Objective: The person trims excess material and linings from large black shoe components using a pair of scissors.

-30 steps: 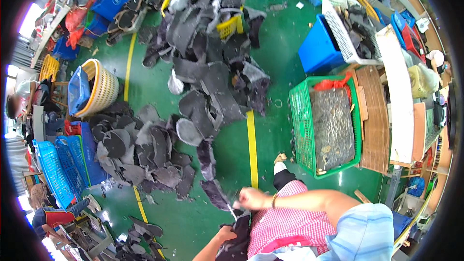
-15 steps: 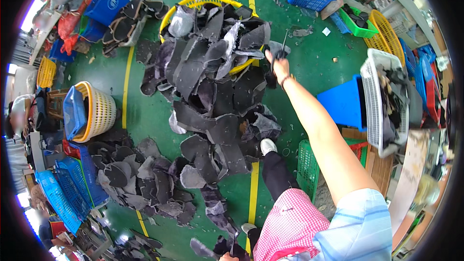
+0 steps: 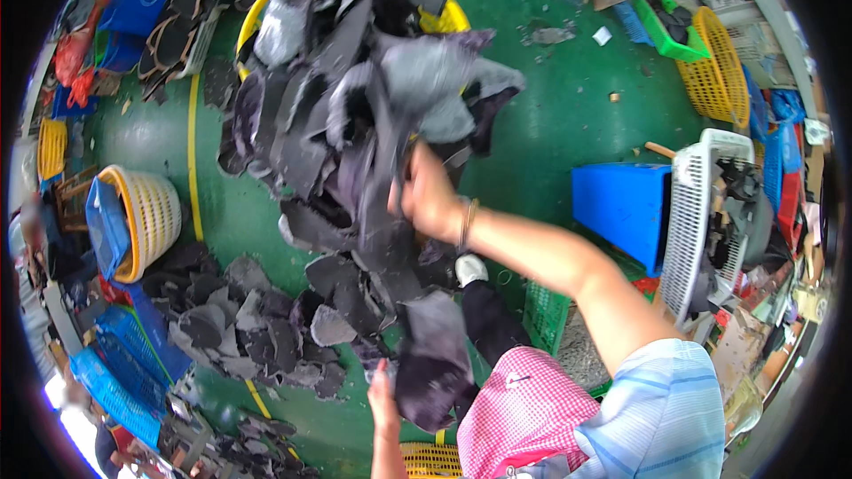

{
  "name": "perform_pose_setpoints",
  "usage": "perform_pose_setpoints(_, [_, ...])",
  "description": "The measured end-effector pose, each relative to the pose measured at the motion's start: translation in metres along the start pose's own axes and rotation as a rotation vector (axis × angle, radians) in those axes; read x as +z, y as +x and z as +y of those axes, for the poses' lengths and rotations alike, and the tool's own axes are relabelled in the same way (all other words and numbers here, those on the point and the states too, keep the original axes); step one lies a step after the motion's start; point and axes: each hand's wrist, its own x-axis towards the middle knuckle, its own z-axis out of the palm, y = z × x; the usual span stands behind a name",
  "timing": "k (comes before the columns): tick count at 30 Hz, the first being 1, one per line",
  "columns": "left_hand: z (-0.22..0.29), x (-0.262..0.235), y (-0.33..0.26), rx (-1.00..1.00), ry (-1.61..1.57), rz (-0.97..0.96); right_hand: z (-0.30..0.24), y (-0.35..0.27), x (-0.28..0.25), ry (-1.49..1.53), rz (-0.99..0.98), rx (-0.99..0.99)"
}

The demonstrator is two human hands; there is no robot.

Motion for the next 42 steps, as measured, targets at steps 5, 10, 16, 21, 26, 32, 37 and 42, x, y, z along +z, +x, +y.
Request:
perform_pose_setpoints(5, [0.076,0.01,0.052,-0.224,-0.329,-0.319,-0.091,-0.237,0.007,0.063,-0.472,0.37])
perform_pose_setpoints(10, [0.022,0.012,0.035,0.003,0.628,-0.203,-0.112,-0.176,-0.071,0.207,-0.255,0.315])
perform_pose_setpoints(16, [-0.101,-0.075,-0.035,-0.14,1.316,0.032,0.074,0.078,-0.176,0.057,0.555,0.305])
perform_pose_setpoints(21, [-0.079,-0.063,-0.046,0.018,0.927,0.133,0.162,0.158,-0.155,0.411,0.715,0.668])
perform_pose_setpoints(26, [0.019,0.009,0.029,0.296,0.542,0.086,0.131,0.138,-0.098,-0.067,0.473,0.513])
perform_pose_setpoints(32, [0.177,0.078,0.095,0.418,0.544,0.284,0.078,0.007,-0.016,-0.07,0.492,0.427])
perform_pose_setpoints(37, [0.176,0.107,0.14,0.252,1.163,0.157,0.061,-0.147,-0.017,0.394,0.399,0.735])
perform_pose_setpoints(42, [0.059,0.085,0.136,0.155,1.345,-0.005,0.058,-0.133,-0.126,-0.009,0.658,0.311])
